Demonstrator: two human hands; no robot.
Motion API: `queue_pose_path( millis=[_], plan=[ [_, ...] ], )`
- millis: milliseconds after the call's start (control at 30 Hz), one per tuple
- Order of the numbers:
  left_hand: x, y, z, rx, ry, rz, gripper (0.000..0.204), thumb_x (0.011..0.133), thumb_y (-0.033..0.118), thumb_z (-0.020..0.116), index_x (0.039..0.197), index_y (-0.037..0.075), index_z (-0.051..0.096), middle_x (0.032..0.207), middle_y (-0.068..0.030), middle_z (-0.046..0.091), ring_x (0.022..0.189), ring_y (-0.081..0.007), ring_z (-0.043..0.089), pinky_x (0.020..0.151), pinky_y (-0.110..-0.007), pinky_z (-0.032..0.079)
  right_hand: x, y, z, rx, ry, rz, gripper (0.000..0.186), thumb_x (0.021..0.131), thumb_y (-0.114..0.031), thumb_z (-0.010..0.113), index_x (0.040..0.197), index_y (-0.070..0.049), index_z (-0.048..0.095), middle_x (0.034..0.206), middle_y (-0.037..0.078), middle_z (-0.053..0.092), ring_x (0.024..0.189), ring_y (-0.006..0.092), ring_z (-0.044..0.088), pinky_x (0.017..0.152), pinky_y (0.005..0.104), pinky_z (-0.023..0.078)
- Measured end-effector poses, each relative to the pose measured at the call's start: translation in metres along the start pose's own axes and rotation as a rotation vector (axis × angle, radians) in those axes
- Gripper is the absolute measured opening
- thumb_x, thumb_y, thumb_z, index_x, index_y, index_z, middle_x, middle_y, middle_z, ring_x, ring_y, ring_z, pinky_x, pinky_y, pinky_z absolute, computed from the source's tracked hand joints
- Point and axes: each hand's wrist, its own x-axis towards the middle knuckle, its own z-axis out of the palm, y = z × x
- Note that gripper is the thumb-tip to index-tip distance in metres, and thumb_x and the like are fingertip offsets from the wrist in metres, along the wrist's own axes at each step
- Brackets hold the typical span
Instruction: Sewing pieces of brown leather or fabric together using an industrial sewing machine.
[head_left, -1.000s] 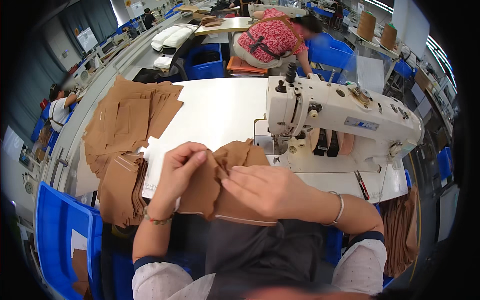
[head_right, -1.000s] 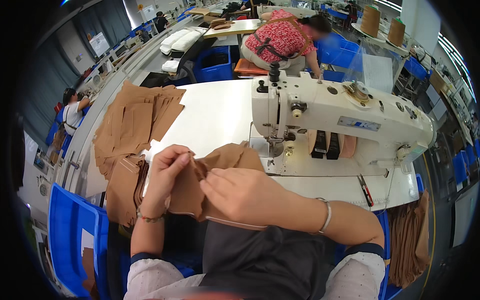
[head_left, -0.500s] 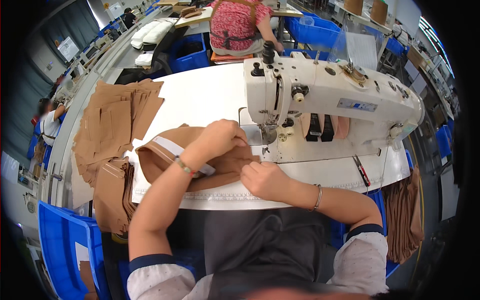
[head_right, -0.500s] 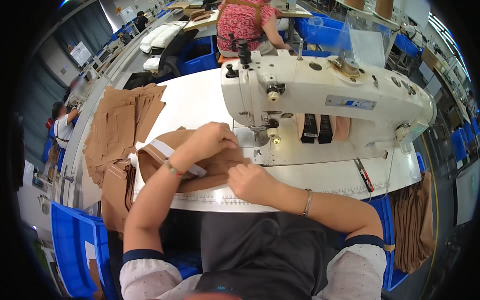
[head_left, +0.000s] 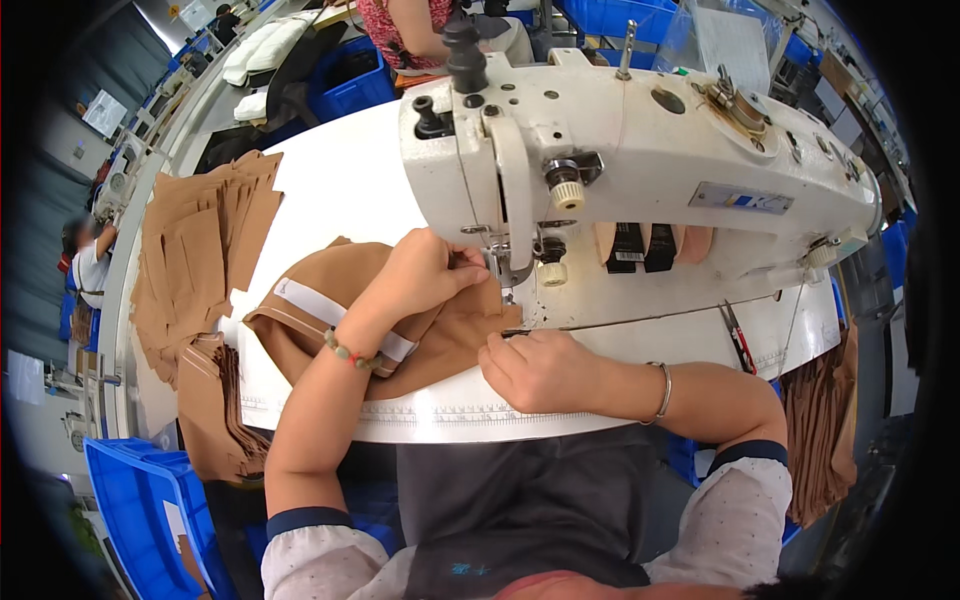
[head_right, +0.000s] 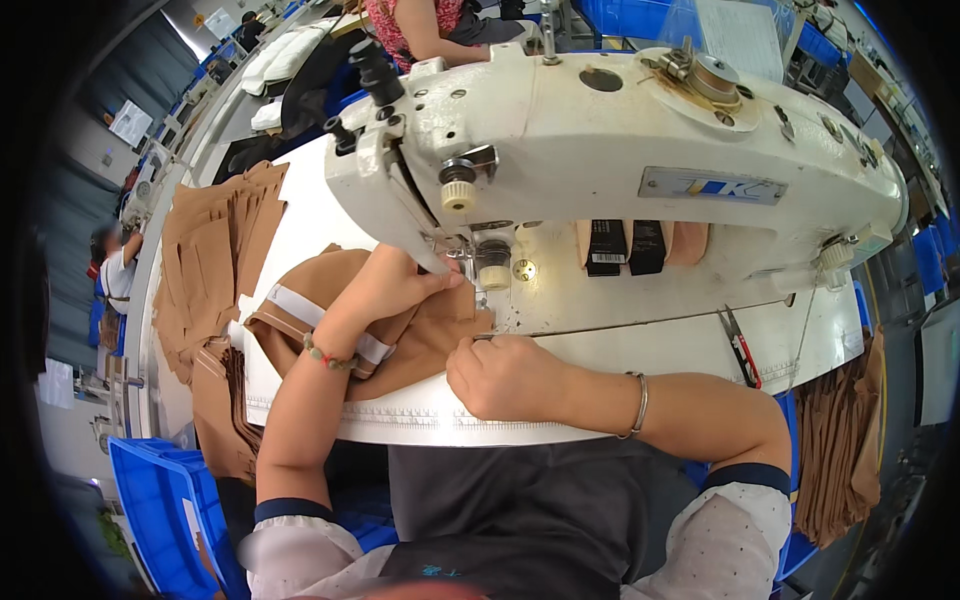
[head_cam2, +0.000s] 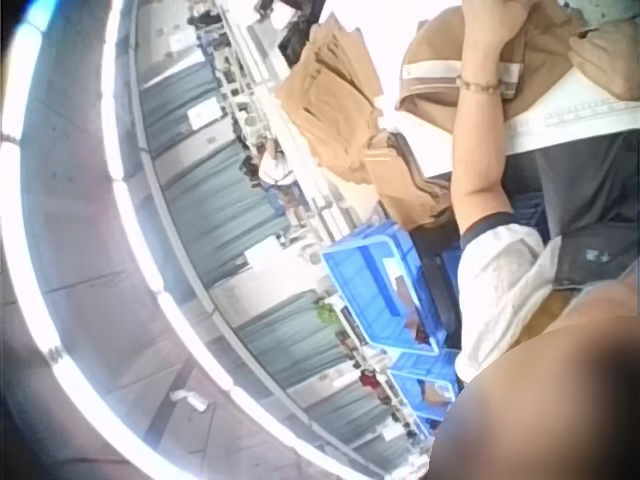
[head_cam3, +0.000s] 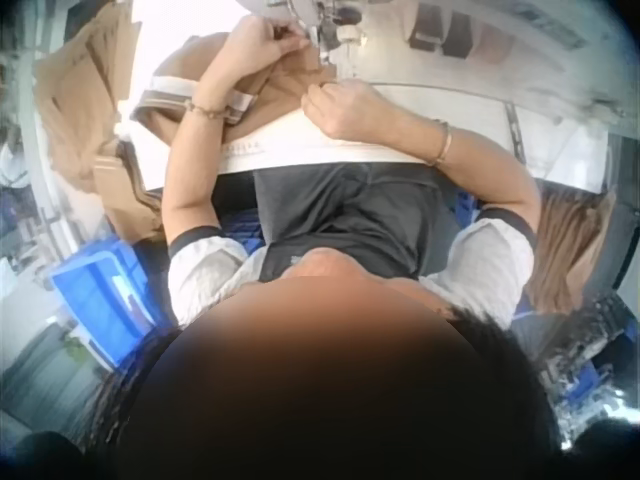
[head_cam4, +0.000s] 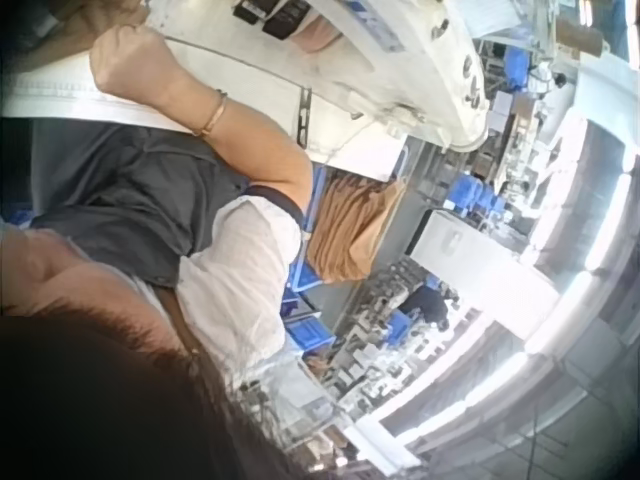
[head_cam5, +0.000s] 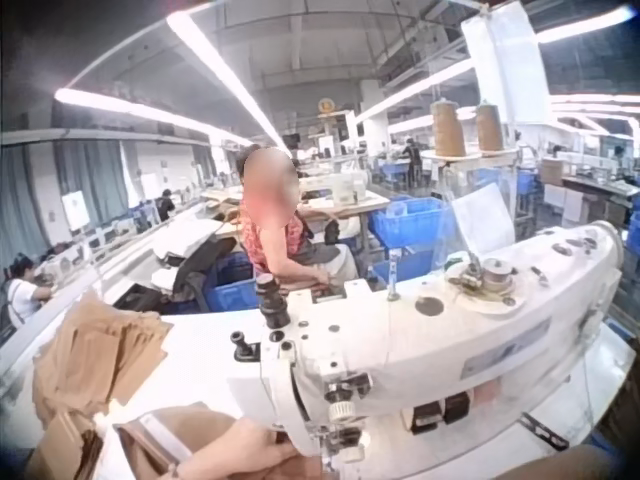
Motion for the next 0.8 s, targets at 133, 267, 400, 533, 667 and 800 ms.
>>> queue_pose_path(
  millis=[133, 267, 400, 533, 667, 800],
  plan=[
    [0.007, 0.005, 0.0, -0.109, 0.04, 0.025, 0.035, 0.086, 0.008, 0.086, 0.116, -0.002, 0.071, 0.107, -0.0095, 0.075, 0.097, -0.0198, 0.068, 0.087, -0.035, 0.056, 0.0, 0.006, -0.002, -0.059, -0.028, -0.001, 0.025, 0.077, -0.015, 0.069, 0.096, 0.001, 0.073, 0.094, 0.016, 0.076, 0.062, 0.0138, 0.064, 0.05, 0.0252, 0.048],
    [0.008, 0.01, 0.002, -0.095, 0.08, 0.066, 0.04, 0.085, 0.01, 0.086, 0.12, -0.002, 0.069, 0.114, -0.0112, 0.074, 0.103, -0.0226, 0.067, 0.092, -0.037, 0.055, 0.0, 0.008, -0.003, -0.045, -0.061, 0.002, 0.025, 0.079, -0.016, 0.068, 0.096, 0.001, 0.073, 0.094, 0.016, 0.075, 0.062, 0.0146, 0.065, 0.051, 0.025, 0.049],
    [0.004, 0.012, 0.005, -0.015, 0.177, 0.106, 0.032, 0.083, 0.003, 0.082, 0.114, -0.001, 0.074, 0.107, -0.0182, 0.077, 0.101, -0.0332, 0.074, 0.089, -0.041, 0.058, 0.002, 0.007, -0.004, -0.035, -0.08, 0.014, 0.024, 0.079, -0.016, 0.068, 0.095, 0.0, 0.073, 0.093, 0.015, 0.075, 0.062, 0.0145, 0.064, 0.052, 0.0253, 0.049],
    [0.007, 0.011, 0.008, -0.01, 0.191, 0.158, 0.032, 0.082, 0.003, 0.081, 0.114, -0.001, 0.075, 0.107, -0.0192, 0.077, 0.1, -0.0342, 0.074, 0.088, -0.041, 0.058, 0.001, 0.009, -0.005, -0.078, -0.089, 0.023, 0.023, 0.078, -0.016, 0.068, 0.094, -0.001, 0.072, 0.094, 0.014, 0.074, 0.062, 0.0138, 0.063, 0.052, 0.0257, 0.048],
    [0.012, 0.008, 0.01, -0.005, 0.208, 0.159, 0.03, 0.082, 0.003, 0.08, 0.112, 0.0, 0.075, 0.106, -0.018, 0.077, 0.099, -0.0331, 0.074, 0.087, -0.041, 0.058, 0.002, 0.013, -0.002, -0.073, -0.002, 0.03, 0.016, 0.076, -0.015, 0.068, 0.079, 0.001, 0.067, 0.078, 0.014, 0.067, 0.058, 0.0169, 0.061, 0.051, 0.0281, 0.047],
    [0.012, 0.005, 0.011, -0.034, 0.193, 0.116, 0.029, 0.083, 0.003, 0.079, 0.112, 0.001, 0.076, 0.105, -0.0173, 0.078, 0.099, -0.0333, 0.074, 0.087, -0.041, 0.058, 0.002, 0.013, 0.0, -0.062, 0.0, 0.035, 0.016, 0.076, -0.015, 0.069, 0.079, 0.001, 0.067, 0.078, 0.014, 0.067, 0.058, 0.0169, 0.061, 0.05, 0.0286, 0.047]
  ],
)
